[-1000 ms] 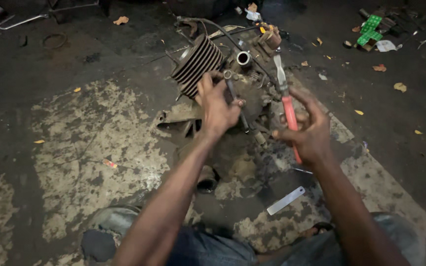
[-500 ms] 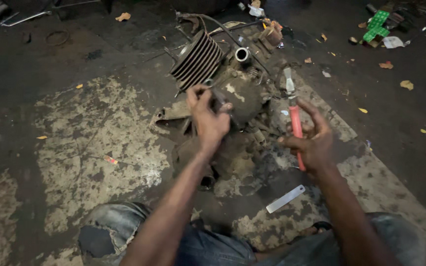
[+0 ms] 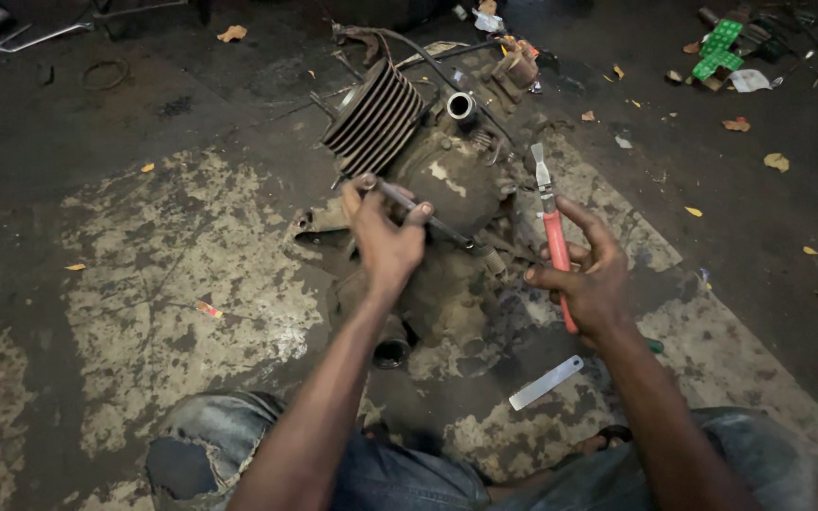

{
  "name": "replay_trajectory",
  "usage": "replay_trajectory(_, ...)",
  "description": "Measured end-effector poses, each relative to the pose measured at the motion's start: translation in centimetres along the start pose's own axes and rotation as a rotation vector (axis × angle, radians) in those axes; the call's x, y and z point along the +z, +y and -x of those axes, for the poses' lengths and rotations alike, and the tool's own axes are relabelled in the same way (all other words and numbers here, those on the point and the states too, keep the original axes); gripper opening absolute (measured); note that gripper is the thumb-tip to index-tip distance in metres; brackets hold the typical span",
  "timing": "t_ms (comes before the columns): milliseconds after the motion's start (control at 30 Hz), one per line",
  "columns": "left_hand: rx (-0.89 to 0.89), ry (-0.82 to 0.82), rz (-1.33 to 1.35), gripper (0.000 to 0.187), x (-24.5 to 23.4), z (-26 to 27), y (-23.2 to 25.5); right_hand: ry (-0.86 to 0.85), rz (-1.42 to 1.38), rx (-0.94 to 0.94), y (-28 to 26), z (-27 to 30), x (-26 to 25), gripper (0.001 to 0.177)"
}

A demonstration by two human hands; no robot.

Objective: The person is sitting on the floor and using a wrench and pliers to tighten and adjust bolts on a small engine block. They repeatedly switch between tools to work on different fasteners.

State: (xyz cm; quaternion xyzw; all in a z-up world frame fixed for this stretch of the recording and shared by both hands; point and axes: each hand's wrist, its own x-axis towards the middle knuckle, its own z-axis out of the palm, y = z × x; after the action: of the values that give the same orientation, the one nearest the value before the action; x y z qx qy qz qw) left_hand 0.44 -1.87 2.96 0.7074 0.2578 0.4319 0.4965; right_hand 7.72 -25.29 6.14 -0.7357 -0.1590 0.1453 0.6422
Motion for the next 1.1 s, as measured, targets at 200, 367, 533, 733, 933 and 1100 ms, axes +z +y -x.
replay_trajectory(200,-0.093,0.009,-0.088,0.029,-1.6,0.7,-0.9,-0.014,-0.015,0.013,0.0,0.2,0.2,0.099)
replay_trajectory(367,0.199,0.073,-0.019,0.032,-1.5,1.2,-2.9,-0.017,-0.011,-0.044,0.5,0.1,0.5,0.098)
replay_trajectory(533,0.163,0.108,0.036,0.032,0.0,1.4,-3.3,-0.03,-0.033,0.019,0.3,0.2,0.7,0.098)
replay_trajectory(733,0.09,0.068,0.022,0.031,-0.2,0.7,-2.4,-0.028,-0.008,0.024,0.3,0.3,0.7,0.1)
replay_trajectory(933,-0.001,0.094,0.045,0.029,0.4,0.9,-2.4,-0.131,0.03,-0.232,1.4,0.0,1.1,0.095)
replay_trajectory(1100,0.162,0.167,-0.001,0.03,0.9,1.1,-3.4,-0.177,0.137,-0.166,1.7,0.2,1.1,0.098)
